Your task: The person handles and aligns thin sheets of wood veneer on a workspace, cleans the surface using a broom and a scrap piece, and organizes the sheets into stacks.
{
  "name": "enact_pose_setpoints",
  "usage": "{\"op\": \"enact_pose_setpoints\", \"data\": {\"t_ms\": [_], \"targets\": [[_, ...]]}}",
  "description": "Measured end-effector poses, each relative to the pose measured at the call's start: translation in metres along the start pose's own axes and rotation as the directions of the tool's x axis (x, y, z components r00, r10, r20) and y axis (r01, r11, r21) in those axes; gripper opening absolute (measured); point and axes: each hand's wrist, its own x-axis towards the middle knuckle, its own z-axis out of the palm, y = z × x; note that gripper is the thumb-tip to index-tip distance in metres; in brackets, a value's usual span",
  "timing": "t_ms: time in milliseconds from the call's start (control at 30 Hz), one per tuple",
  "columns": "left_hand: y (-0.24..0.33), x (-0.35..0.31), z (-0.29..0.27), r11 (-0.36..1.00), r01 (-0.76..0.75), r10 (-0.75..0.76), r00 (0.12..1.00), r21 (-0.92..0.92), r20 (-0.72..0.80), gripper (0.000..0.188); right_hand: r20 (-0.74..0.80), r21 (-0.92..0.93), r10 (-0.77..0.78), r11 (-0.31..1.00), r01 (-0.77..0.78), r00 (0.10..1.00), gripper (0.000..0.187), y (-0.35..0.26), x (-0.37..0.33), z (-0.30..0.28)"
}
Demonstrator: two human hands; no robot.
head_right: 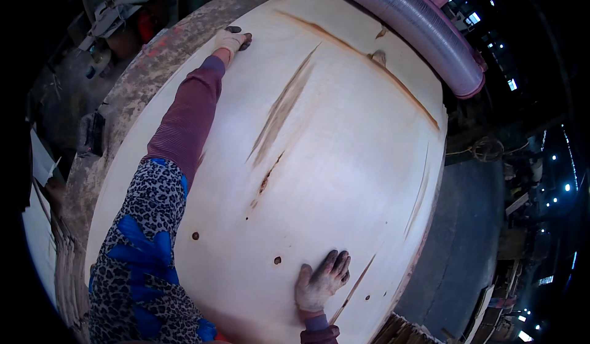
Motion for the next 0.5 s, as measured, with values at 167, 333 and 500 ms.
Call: {"op": "enact_pose_setpoints", "data": {"t_ms": [167, 333, 500], "targets": [[0.022, -0.053, -0.017, 0.981, -0.163, 0.169, 0.985, -0.110, 0.047, 0.036, 0.049, -0.005, 0.036, 0.999, -0.036, 0.998, 0.065, -0.011, 0.005, -0.033], [0.027, -0.169, -0.077, 0.967, -0.234, 0.217, 0.963, 0.103, 0.158, 0.025, 0.017, 0.010, 0.027, 1.000, -0.027, 1.000, 0.065, -0.032, 0.001, -0.062], [0.036, -0.367, -0.134, 0.989, -0.081, 0.124, 0.909, -0.123, 0.398, 0.022, -0.051, -0.002, -0.032, 1.000, 0.031, 0.998, 0.067, -0.030, 0.005, -0.075]]}}
